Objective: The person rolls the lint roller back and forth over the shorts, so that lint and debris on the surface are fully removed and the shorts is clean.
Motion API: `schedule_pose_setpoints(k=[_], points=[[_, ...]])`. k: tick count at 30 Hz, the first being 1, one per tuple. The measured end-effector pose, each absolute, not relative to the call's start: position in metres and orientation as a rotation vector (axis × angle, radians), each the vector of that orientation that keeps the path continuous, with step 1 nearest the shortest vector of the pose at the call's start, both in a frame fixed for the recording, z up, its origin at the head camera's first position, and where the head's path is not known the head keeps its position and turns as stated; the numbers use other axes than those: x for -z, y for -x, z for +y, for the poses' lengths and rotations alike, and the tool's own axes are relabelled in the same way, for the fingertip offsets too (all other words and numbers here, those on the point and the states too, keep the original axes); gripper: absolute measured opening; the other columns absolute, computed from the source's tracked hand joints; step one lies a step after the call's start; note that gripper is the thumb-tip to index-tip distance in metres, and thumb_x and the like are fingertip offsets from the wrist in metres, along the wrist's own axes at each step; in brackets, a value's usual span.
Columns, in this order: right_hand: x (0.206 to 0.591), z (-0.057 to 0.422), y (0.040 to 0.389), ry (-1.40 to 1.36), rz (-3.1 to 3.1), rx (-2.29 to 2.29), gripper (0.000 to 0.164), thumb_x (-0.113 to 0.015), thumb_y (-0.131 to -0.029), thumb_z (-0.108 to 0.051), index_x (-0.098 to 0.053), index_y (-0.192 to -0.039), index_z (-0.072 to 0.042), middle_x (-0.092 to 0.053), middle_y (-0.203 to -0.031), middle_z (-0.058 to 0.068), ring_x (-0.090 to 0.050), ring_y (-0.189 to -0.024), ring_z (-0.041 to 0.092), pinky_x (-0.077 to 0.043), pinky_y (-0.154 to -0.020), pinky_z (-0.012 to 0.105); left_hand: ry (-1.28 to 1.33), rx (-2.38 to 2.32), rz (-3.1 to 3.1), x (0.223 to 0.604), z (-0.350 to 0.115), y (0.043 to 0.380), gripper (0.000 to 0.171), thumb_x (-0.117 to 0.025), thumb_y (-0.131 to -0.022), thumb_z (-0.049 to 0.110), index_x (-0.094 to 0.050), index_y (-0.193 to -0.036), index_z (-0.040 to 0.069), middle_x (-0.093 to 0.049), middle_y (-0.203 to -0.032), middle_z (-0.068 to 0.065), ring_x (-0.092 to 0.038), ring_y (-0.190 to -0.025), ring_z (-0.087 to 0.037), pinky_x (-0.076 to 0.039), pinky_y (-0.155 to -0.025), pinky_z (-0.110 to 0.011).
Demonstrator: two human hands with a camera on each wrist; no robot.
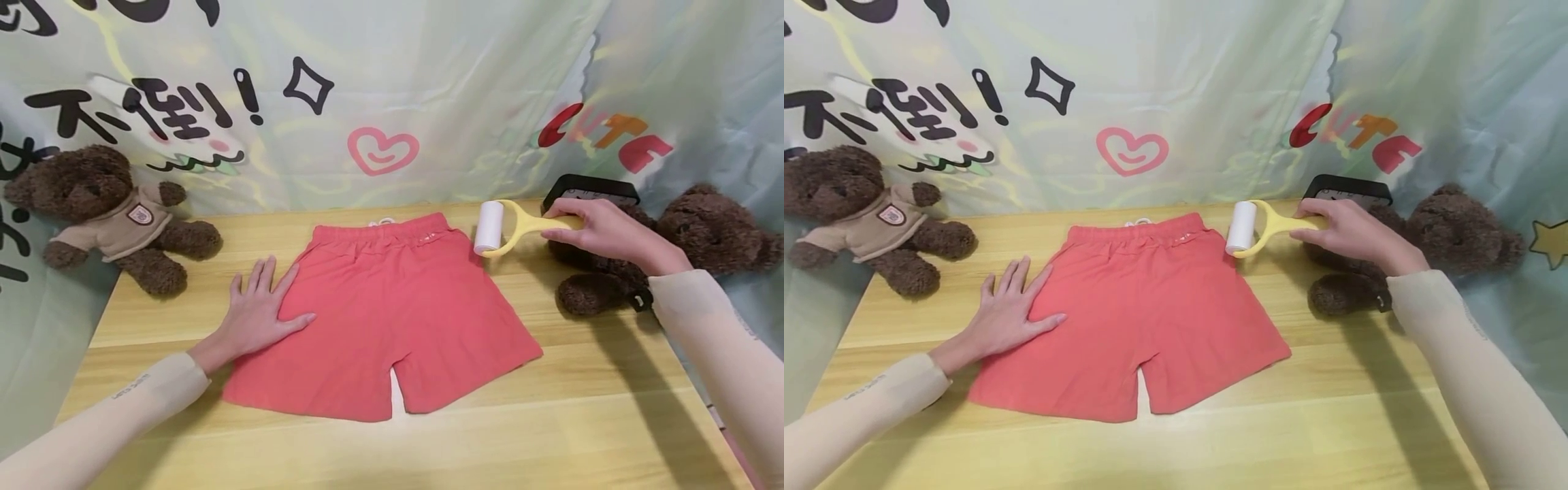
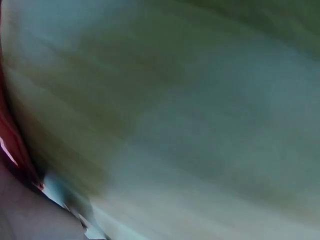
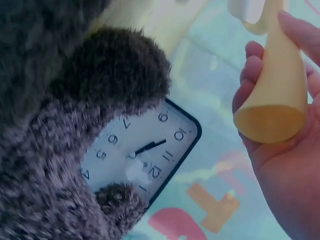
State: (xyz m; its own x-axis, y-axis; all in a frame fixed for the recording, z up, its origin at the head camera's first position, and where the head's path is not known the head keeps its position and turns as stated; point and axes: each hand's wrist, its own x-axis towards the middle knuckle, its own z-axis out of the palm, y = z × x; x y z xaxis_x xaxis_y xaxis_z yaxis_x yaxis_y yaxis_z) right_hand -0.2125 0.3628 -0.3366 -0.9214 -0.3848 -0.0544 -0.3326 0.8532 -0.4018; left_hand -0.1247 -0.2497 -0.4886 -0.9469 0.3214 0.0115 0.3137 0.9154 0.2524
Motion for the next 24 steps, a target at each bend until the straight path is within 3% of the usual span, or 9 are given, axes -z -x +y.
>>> schedule_pose_setpoints(k=[4,10,14,24], points=[[0.342,0.357,0.202,0.586,2.929,0.7,0.017,-0.08,-0.103,-0.034,-0.074,-0.115,-0.023,-0.066,-0.097,-0.001,-0.052,-0.077,0.019,-0.041,-0.067,0.032,-0.502,-0.425,3.052,0.489,-0.251,0.12,0.111,-0.064,-0.094,0.078,-0.024,-0.176,0.015,-0.014,-0.176,-0.03,-0.01,-0.162,-0.05,-0.005,-0.118,-0.08],[0.357,0.333,0.189,0.711,2.975,0.847,0.013,-0.08,-0.103,-0.023,-0.073,-0.114,-0.022,-0.064,-0.088,-0.002,-0.052,-0.077,0.017,-0.041,-0.069,0.03,-0.517,-0.451,3.078,0.49,-0.254,0.106,0.118,-0.067,-0.091,0.078,-0.023,-0.174,0.007,-0.019,-0.175,-0.03,-0.014,-0.16,-0.052,-0.008,-0.117,-0.079],[0.367,0.312,0.18,0.753,2.964,0.94,0.017,-0.079,-0.104,-0.018,-0.074,-0.12,-0.021,-0.066,-0.093,-0.004,-0.054,-0.08,0.017,-0.042,-0.071,0.03,-0.538,-0.464,3.09,0.492,-0.257,0.095,0.12,-0.07,-0.09,0.077,-0.023,-0.173,0.004,-0.021,-0.174,-0.031,-0.016,-0.16,-0.052,-0.009,-0.117,-0.08],[0.386,0.255,0.168,0.854,2.893,1.072,0.023,-0.076,-0.104,-0.016,-0.074,-0.126,-0.018,-0.068,-0.099,-0.004,-0.056,-0.077,0.017,-0.046,-0.07,0.035,-0.552,-0.481,3.108,0.496,-0.267,0.068,0.121,-0.07,-0.09,0.077,-0.019,-0.175,0.007,-0.021,-0.175,-0.028,-0.015,-0.161,-0.049,-0.008,-0.117,-0.08]])
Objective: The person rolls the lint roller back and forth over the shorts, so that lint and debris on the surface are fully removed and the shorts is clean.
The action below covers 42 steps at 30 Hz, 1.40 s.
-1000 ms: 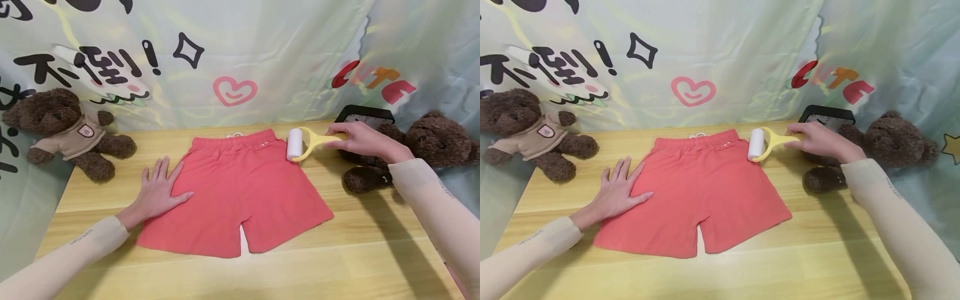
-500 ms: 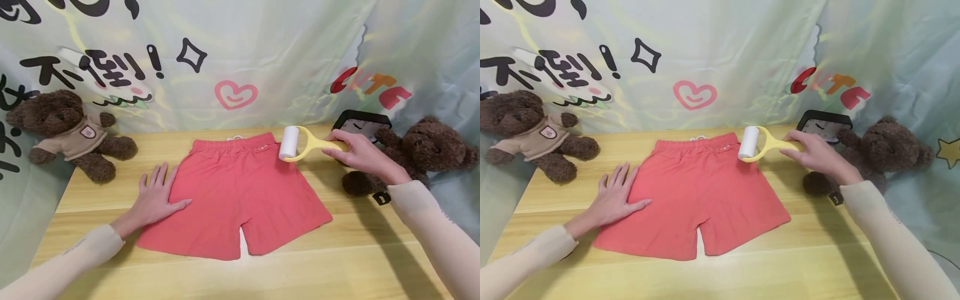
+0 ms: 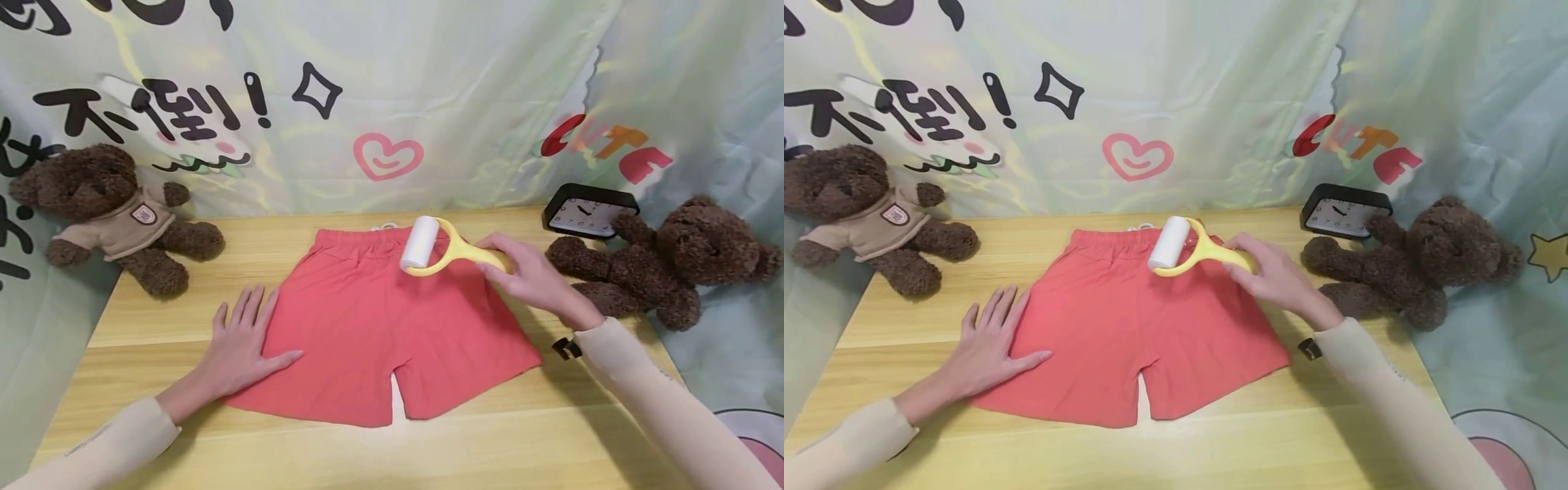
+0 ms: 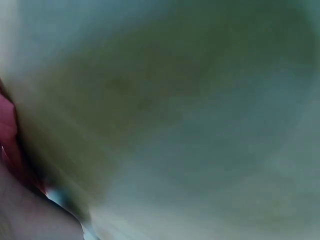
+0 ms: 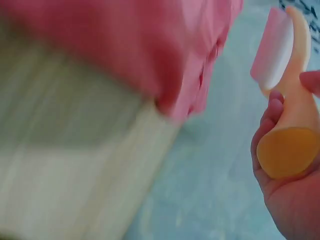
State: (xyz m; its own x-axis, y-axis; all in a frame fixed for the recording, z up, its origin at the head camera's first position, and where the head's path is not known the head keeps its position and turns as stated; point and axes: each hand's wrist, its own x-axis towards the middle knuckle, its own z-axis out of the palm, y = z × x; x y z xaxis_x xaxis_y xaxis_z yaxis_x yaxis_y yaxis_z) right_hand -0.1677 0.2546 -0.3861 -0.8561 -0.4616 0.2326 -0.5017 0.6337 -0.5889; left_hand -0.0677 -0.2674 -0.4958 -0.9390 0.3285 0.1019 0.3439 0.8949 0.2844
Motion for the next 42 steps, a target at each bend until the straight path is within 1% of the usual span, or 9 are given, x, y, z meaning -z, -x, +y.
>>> schedule_pose_setpoints(k=[4,7,15,17,21,24,26,35,42], points=[[0.393,0.225,0.163,-0.837,-2.796,-1.069,0.026,-0.075,-0.104,-0.02,-0.072,-0.13,-0.017,-0.069,-0.105,-0.002,-0.056,-0.079,0.019,-0.047,-0.072,0.041,0.546,0.447,-2.979,0.498,-0.272,0.058,0.121,-0.072,-0.089,0.076,-0.022,-0.174,0.006,-0.022,-0.175,-0.028,-0.017,-0.16,-0.049,-0.01,-0.116,-0.08],[0.396,0.203,0.16,-0.864,-2.792,-1.098,0.029,-0.076,-0.102,-0.021,-0.071,-0.131,-0.018,-0.068,-0.107,-0.002,-0.055,-0.081,0.019,-0.046,-0.074,0.042,0.557,0.44,-2.96,0.5,-0.273,0.052,0.12,-0.073,-0.089,0.075,-0.025,-0.174,0.006,-0.024,-0.174,-0.028,-0.019,-0.159,-0.05,-0.012,-0.116,-0.08],[0.402,0.146,0.153,-0.992,-2.791,-1.126,0.031,-0.077,-0.102,-0.019,-0.07,-0.132,-0.016,-0.068,-0.106,-0.006,-0.055,-0.077,0.016,-0.049,-0.073,0.039,0.54,0.424,-2.959,0.5,-0.279,0.041,0.118,-0.073,-0.088,0.075,-0.027,-0.174,0.008,-0.025,-0.174,-0.026,-0.02,-0.159,-0.048,-0.012,-0.116,-0.078],[0.404,0.132,0.152,-1.027,-2.804,-1.109,0.034,-0.077,-0.102,-0.021,-0.069,-0.135,-0.016,-0.069,-0.113,-0.006,-0.057,-0.081,0.014,-0.052,-0.077,0.038,0.54,0.427,-2.958,0.5,-0.281,0.038,0.117,-0.074,-0.088,0.074,-0.028,-0.174,0.009,-0.024,-0.174,-0.026,-0.019,-0.159,-0.048,-0.012,-0.116,-0.078],[0.408,0.109,0.15,-1.1,-2.823,-1.096,0.034,-0.076,-0.104,-0.022,-0.067,-0.137,-0.018,-0.068,-0.116,-0.009,-0.059,-0.086,0.011,-0.054,-0.083,0.036,0.553,0.43,-2.956,0.5,-0.283,0.035,0.116,-0.075,-0.088,0.074,-0.027,-0.175,0.013,-0.024,-0.174,-0.026,-0.018,-0.16,-0.048,-0.011,-0.116,-0.079],[0.41,0.094,0.151,-1.149,-2.826,-1.101,0.032,-0.076,-0.104,-0.022,-0.066,-0.135,-0.019,-0.064,-0.108,-0.009,-0.057,-0.085,0.011,-0.053,-0.081,0.035,0.554,0.424,-2.948,0.501,-0.284,0.033,0.116,-0.075,-0.087,0.074,-0.027,-0.175,0.014,-0.025,-0.174,-0.026,-0.019,-0.16,-0.049,-0.012,-0.115,-0.079],[0.411,0.085,0.152,-1.177,-2.828,-1.083,0.032,-0.076,-0.104,-0.023,-0.066,-0.135,-0.018,-0.063,-0.108,-0.009,-0.057,-0.087,0.01,-0.053,-0.081,0.035,0.551,0.417,-2.939,0.501,-0.286,0.031,0.115,-0.075,-0.087,0.074,-0.028,-0.175,0.015,-0.026,-0.173,-0.026,-0.021,-0.159,-0.049,-0.013,-0.115,-0.079],[0.415,0.053,0.157,-1.224,-2.893,-1.018,0.037,-0.074,-0.107,-0.026,-0.063,-0.14,-0.015,-0.066,-0.118,-0.006,-0.058,-0.097,0.011,-0.052,-0.087,0.032,0.545,0.411,-2.935,0.502,-0.29,0.025,0.115,-0.075,-0.087,0.074,-0.028,-0.175,0.017,-0.025,-0.174,-0.025,-0.02,-0.16,-0.048,-0.013,-0.116,-0.079],[0.423,0.042,0.156,-1.25,-2.908,-0.966,0.035,-0.074,-0.107,-0.024,-0.063,-0.138,-0.013,-0.066,-0.116,-0.003,-0.06,-0.096,0.013,-0.053,-0.085,0.033,0.551,0.385,-2.92,0.504,-0.289,0.024,0.116,-0.073,-0.086,0.077,-0.026,-0.176,0.021,-0.026,-0.174,-0.025,-0.022,-0.158,-0.049,-0.013,-0.115,-0.079]])
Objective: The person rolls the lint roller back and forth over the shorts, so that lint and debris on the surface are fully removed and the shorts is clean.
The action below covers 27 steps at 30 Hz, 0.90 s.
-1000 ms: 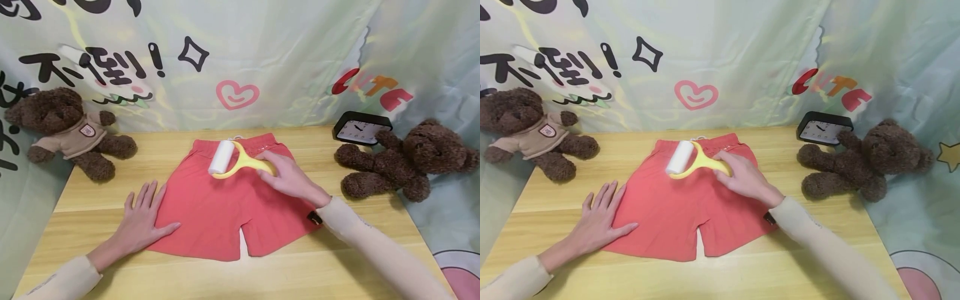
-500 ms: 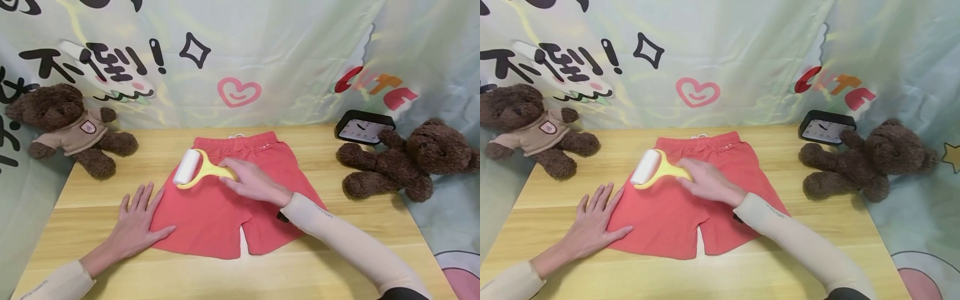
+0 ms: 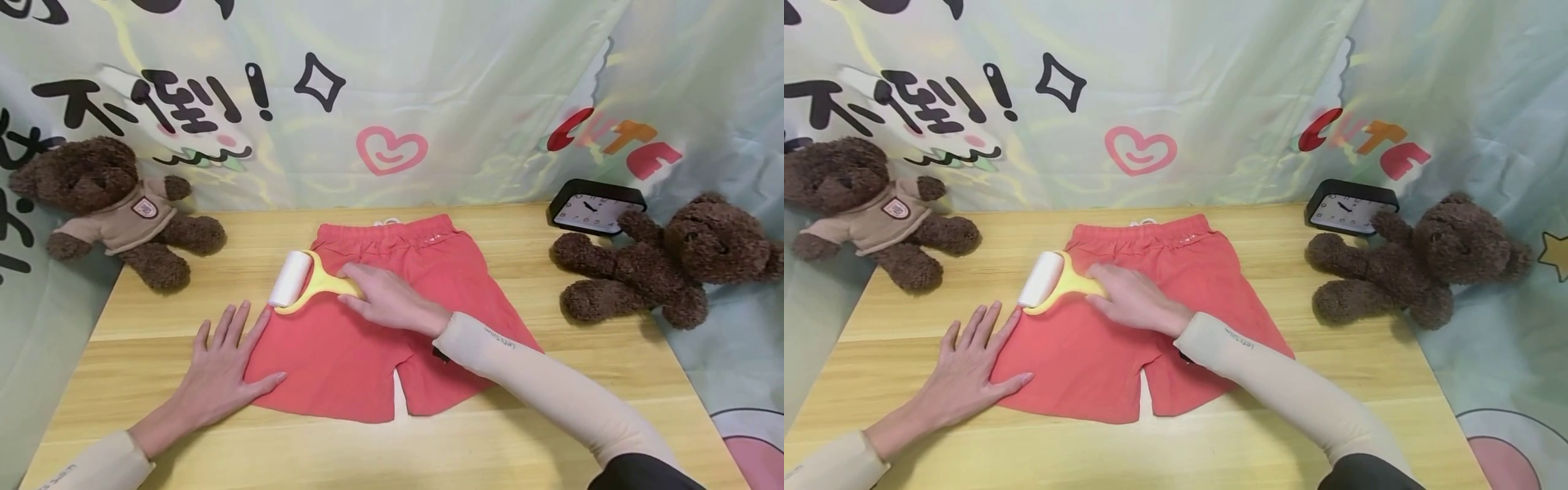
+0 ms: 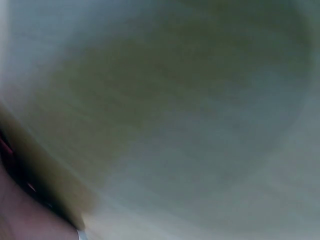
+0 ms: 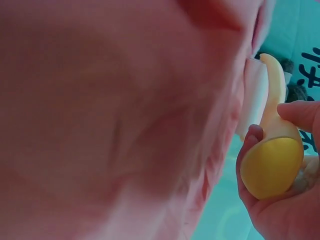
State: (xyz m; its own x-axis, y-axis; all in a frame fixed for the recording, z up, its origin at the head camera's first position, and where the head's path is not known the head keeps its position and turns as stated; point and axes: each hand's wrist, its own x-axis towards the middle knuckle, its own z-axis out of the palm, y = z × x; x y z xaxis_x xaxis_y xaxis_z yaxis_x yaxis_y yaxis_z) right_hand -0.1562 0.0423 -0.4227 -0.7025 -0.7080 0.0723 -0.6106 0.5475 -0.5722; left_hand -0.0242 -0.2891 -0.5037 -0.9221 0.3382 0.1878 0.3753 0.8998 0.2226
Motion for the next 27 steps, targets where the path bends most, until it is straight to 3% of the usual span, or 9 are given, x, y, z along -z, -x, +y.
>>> schedule_pose_setpoints(k=[8,27], points=[[0.427,0.05,0.16,1.168,2.616,0.822,0.039,-0.076,-0.106,-0.023,-0.068,-0.141,-0.011,-0.069,-0.134,0.003,-0.066,-0.117,0.017,-0.055,-0.101,0.034,0.555,0.385,-2.912,0.503,-0.288,0.023,0.115,-0.074,-0.086,0.077,-0.03,-0.175,0.019,-0.027,-0.173,-0.026,-0.023,-0.157,-0.05,-0.014,-0.115,-0.08],[0.416,0.111,0.185,1.214,2.533,0.754,0.047,-0.079,-0.103,-0.023,-0.068,-0.147,-0.009,-0.069,-0.141,0.004,-0.064,-0.131,0.022,-0.052,-0.11,0.041,0.554,0.397,-2.934,0.503,-0.288,0.023,0.112,-0.075,-0.087,0.073,-0.032,-0.174,0.018,-0.025,-0.174,-0.025,-0.02,-0.159,-0.048,-0.013,-0.115,-0.079]])
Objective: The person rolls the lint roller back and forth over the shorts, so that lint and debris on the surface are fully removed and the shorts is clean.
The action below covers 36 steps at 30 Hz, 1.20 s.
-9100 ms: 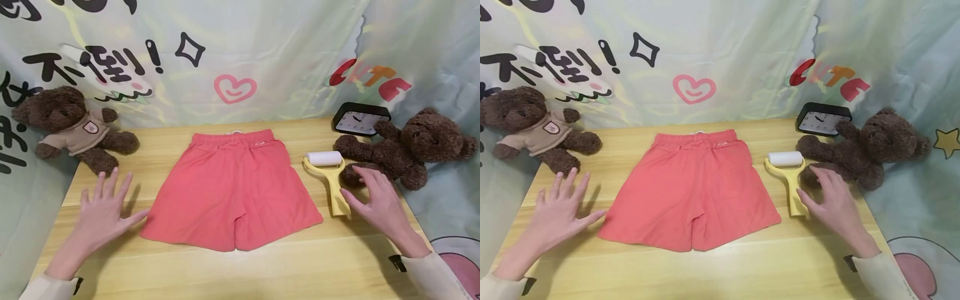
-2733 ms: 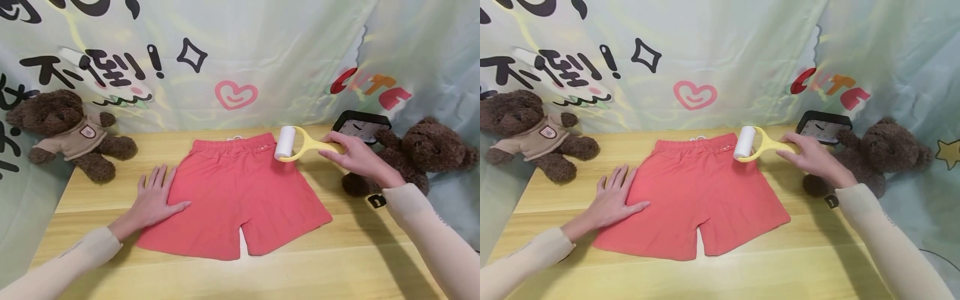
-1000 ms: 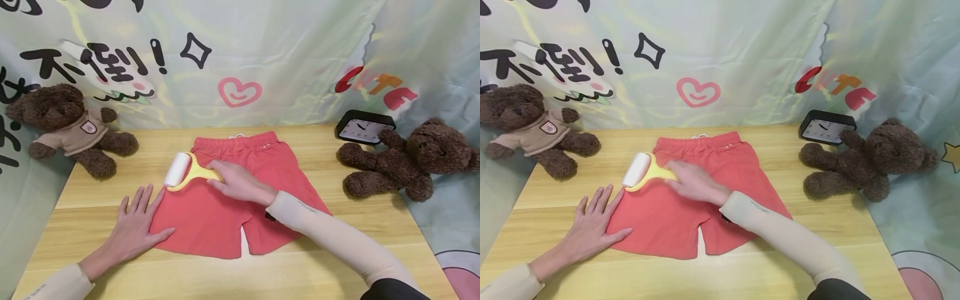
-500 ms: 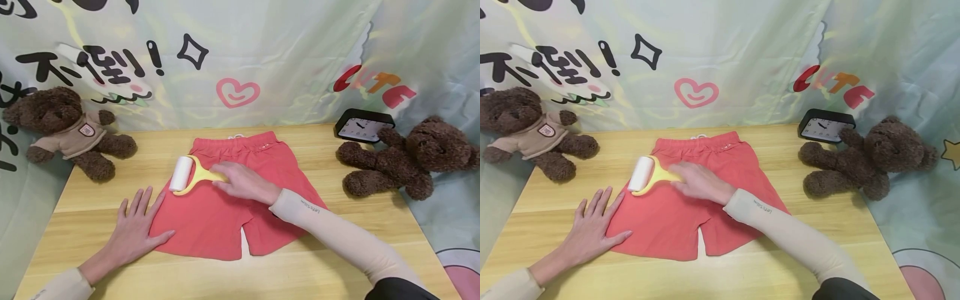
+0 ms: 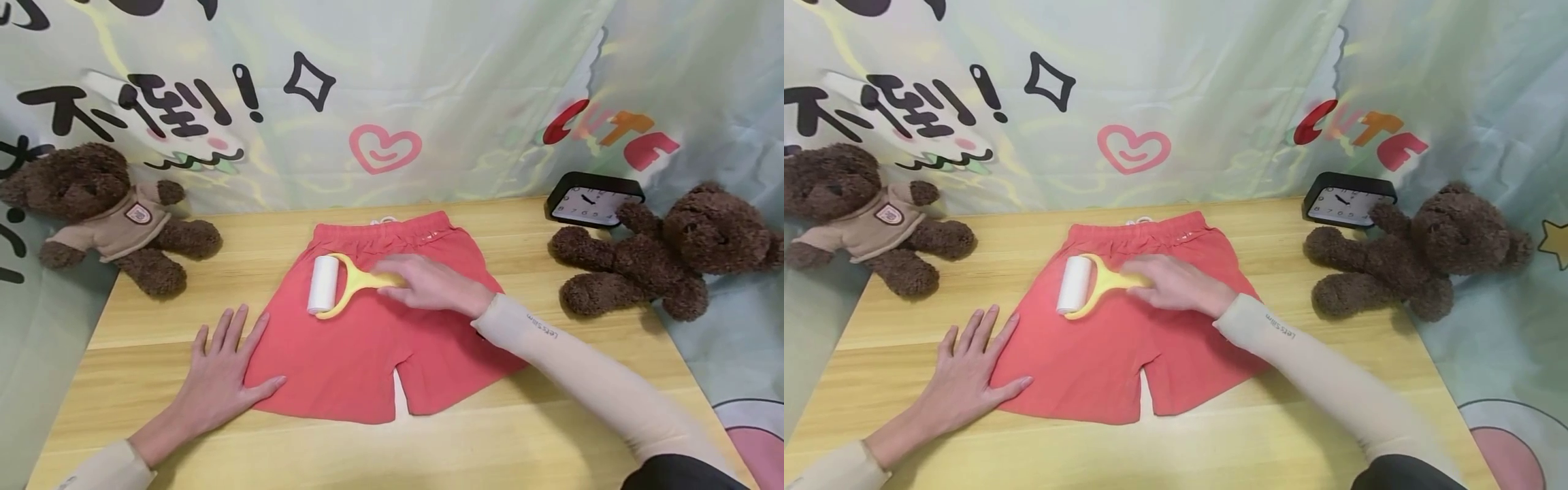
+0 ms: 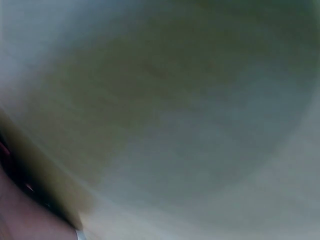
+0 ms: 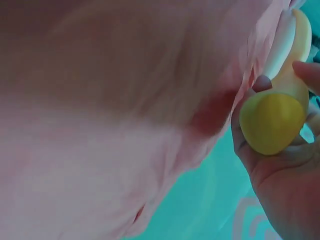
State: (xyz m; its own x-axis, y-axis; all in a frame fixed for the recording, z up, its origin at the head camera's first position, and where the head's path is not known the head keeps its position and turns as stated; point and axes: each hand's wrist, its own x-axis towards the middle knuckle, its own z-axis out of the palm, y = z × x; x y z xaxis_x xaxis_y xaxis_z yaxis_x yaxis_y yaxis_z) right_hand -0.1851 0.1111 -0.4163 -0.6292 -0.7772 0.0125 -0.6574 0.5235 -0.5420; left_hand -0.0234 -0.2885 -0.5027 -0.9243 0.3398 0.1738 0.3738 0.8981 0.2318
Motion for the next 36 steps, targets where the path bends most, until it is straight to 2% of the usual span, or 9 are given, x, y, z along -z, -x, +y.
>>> schedule_pose_setpoints(k=[9,17,28,36], points=[[0.408,0.149,0.195,1.261,2.522,0.717,0.042,-0.082,-0.101,-0.021,-0.073,-0.14,-0.008,-0.073,-0.128,0.002,-0.068,-0.116,0.02,-0.055,-0.102,0.042,0.555,0.387,-2.944,0.502,-0.288,0.023,0.114,-0.076,-0.086,0.075,-0.031,-0.174,0.018,-0.025,-0.174,-0.025,-0.02,-0.159,-0.049,-0.012,-0.115,-0.079],[0.404,0.181,0.196,1.251,2.514,0.702,0.045,-0.084,-0.099,-0.018,-0.072,-0.14,-0.004,-0.072,-0.135,0.009,-0.067,-0.127,0.029,-0.053,-0.108,0.05,0.573,0.382,-2.918,0.504,-0.289,0.022,0.116,-0.075,-0.085,0.077,-0.031,-0.174,0.018,-0.026,-0.173,-0.026,-0.022,-0.158,-0.05,-0.012,-0.115,-0.08],[0.391,0.224,0.202,1.222,2.532,0.646,0.039,-0.079,-0.103,-0.018,-0.073,-0.139,-0.005,-0.071,-0.136,0.01,-0.065,-0.129,0.033,-0.05,-0.109,0.057,0.575,0.386,-2.912,0.505,-0.288,0.022,0.114,-0.075,-0.086,0.076,-0.033,-0.173,0.017,-0.027,-0.173,-0.025,-0.022,-0.158,-0.049,-0.013,-0.115,-0.08],[0.386,0.263,0.202,1.135,2.532,0.651,0.035,-0.077,-0.105,-0.018,-0.073,-0.139,-0.01,-0.071,-0.134,0.003,-0.066,-0.127,0.028,-0.051,-0.107,0.056,0.577,0.384,-2.913,0.504,-0.287,0.023,0.115,-0.075,-0.086,0.076,-0.032,-0.174,0.016,-0.026,-0.173,-0.026,-0.022,-0.159,-0.049,-0.012,-0.115,-0.08]])
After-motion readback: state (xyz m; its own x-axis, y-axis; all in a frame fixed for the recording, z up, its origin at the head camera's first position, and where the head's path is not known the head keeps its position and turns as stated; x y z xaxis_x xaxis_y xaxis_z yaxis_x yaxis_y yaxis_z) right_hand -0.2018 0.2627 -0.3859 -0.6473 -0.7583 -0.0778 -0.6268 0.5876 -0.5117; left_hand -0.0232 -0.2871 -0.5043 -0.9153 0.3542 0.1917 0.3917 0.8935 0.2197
